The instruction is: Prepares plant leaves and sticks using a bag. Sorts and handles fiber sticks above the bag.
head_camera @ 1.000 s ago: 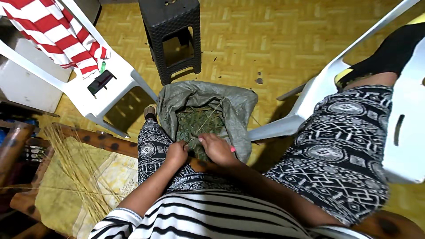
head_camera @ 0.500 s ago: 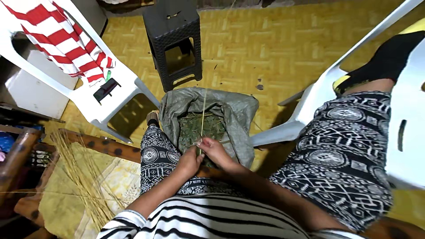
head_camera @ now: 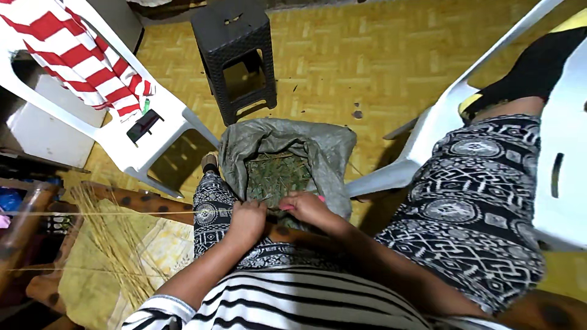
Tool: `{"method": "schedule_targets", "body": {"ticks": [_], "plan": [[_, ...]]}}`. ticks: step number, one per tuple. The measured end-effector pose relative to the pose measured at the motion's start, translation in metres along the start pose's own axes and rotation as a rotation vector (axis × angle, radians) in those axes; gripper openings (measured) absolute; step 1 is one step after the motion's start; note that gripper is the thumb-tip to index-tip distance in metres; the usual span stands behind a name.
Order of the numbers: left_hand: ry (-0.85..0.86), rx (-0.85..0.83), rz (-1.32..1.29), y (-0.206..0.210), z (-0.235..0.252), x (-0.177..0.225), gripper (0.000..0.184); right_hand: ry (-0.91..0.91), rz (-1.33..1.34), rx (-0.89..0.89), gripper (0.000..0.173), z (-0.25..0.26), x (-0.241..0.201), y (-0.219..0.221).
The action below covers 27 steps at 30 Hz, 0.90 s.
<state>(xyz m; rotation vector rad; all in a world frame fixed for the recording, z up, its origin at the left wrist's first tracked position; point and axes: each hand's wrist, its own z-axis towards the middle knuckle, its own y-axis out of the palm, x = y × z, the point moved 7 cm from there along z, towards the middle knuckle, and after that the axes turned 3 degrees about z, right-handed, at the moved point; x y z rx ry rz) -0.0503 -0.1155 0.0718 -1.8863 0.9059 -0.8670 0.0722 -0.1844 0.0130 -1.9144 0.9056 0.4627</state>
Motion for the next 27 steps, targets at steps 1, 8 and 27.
{"method": "schedule_targets", "body": {"ticks": [1, 8, 27], "plan": [[-0.014, -0.024, -0.010, 0.004, -0.001, 0.000, 0.030, -0.004, -0.006, 0.014, 0.031, 0.000, 0.001, 0.000], [-0.273, -0.218, -0.421, 0.025, 0.007, -0.033, 0.037, 0.246, 0.275, 0.428, 0.036, -0.011, 0.038, -0.035], [-0.357, -0.269, -0.733, 0.041, 0.001, -0.040, 0.033, 0.228, 0.013, 0.239, 0.045, 0.006, 0.011, 0.014]]}}
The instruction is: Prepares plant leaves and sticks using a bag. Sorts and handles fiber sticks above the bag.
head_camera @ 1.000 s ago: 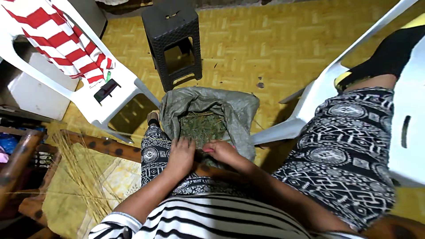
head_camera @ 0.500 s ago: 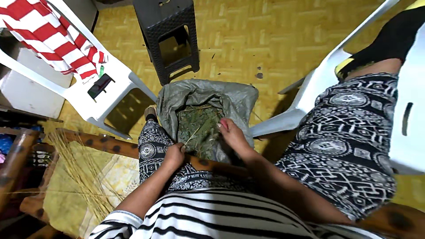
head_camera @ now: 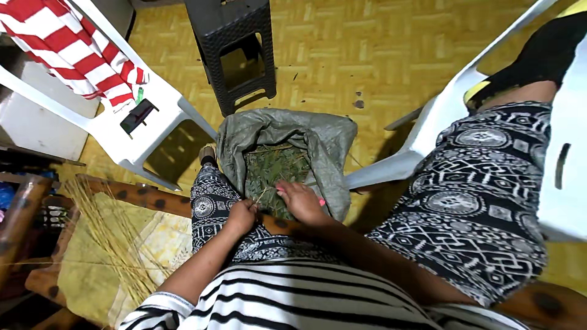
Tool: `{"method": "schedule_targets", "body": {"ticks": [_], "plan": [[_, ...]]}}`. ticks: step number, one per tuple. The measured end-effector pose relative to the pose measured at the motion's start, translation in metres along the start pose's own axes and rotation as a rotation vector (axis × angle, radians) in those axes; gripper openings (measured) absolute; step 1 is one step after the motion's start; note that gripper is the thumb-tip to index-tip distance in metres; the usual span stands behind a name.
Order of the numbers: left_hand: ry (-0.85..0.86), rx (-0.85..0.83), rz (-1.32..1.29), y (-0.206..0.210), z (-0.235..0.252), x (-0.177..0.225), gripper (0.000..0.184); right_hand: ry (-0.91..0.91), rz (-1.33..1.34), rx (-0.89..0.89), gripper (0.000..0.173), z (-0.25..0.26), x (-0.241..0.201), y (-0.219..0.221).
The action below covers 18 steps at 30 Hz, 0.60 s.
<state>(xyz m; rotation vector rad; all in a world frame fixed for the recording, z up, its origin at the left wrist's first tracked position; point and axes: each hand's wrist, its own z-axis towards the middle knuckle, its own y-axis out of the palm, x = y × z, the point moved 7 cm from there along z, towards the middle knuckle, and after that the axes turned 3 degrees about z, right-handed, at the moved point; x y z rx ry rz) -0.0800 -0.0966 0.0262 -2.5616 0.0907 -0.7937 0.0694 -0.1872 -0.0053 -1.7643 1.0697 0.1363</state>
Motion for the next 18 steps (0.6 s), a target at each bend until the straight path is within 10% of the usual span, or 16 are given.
{"method": "schedule_targets", "body": {"ticks": [10, 18], "plan": [[-0.050, -0.051, -0.026, 0.004, -0.008, -0.016, 0.031, 0.269, 0.030, -0.018, 0.045, 0.017, 0.057, -0.010], [-0.146, -0.072, -0.412, 0.012, -0.001, -0.013, 0.025, -0.125, 0.162, -0.128, 0.049, -0.004, -0.007, 0.019]]}}
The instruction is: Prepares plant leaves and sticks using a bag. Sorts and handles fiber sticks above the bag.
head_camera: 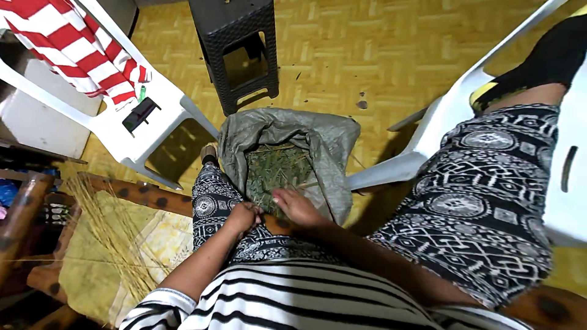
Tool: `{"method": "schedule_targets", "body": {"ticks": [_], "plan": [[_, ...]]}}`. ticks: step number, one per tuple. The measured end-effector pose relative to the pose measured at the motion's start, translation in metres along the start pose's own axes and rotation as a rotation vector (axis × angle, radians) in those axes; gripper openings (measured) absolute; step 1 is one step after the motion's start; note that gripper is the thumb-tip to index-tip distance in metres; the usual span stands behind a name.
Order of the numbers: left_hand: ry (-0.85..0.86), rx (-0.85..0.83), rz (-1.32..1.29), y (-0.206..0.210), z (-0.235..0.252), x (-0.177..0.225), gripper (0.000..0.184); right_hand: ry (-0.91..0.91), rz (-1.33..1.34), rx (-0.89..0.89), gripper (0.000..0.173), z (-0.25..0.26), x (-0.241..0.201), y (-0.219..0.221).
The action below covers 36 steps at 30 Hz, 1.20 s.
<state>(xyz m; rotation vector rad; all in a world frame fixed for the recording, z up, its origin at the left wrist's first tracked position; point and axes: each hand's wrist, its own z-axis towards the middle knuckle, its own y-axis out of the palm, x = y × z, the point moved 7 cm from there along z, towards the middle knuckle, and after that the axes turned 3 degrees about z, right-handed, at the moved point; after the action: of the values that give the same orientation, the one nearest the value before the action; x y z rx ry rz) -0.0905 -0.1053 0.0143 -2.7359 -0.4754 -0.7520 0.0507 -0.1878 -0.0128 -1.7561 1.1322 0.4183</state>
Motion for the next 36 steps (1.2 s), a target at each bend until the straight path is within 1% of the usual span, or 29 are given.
{"method": "schedule_targets", "body": {"ticks": [2, 6, 11, 15, 17, 20, 22, 26, 29, 32, 36], "plan": [[-0.026, -0.034, -0.102, 0.004, 0.000, -0.001, 0.023, -0.012, -0.037, -0.038, 0.049, 0.000, -0.002, 0.005], [-0.063, -0.074, -0.183, 0.004, -0.003, -0.001, 0.021, 0.021, -0.094, 0.022, 0.047, 0.004, 0.002, -0.001], [-0.058, -0.072, -0.149, -0.002, -0.005, -0.008, 0.022, 0.161, -0.116, 0.073, 0.047, 0.013, 0.032, -0.014], [-0.064, -0.057, -0.092, -0.002, -0.006, -0.011, 0.022, 0.223, -0.127, 0.078, 0.046, 0.014, 0.042, -0.014], [-0.065, -0.058, -0.075, -0.001, -0.007, -0.012, 0.022, 0.285, -0.132, 0.081, 0.047, 0.014, 0.049, -0.016], [-0.066, -0.057, -0.059, -0.002, -0.011, -0.014, 0.022, 0.380, -0.124, 0.102, 0.048, 0.012, 0.066, -0.031], [-0.060, -0.037, -0.065, -0.004, -0.012, -0.015, 0.023, 0.342, -0.080, 0.097, 0.048, 0.011, 0.058, -0.034], [-0.009, 0.025, 0.013, -0.001, -0.006, -0.007, 0.026, 0.144, 0.071, 0.038, 0.047, 0.005, 0.014, -0.016], [0.032, 0.065, 0.138, -0.001, -0.003, 0.001, 0.029, 0.054, 0.016, -0.055, 0.048, -0.005, -0.013, 0.002], [0.074, 0.081, 0.237, -0.001, -0.001, 0.006, 0.030, 0.072, -0.065, -0.062, 0.047, -0.007, -0.017, 0.000], [0.109, 0.065, 0.297, -0.001, -0.001, 0.007, 0.030, 0.131, -0.101, -0.004, 0.047, -0.002, -0.006, -0.008]]}}
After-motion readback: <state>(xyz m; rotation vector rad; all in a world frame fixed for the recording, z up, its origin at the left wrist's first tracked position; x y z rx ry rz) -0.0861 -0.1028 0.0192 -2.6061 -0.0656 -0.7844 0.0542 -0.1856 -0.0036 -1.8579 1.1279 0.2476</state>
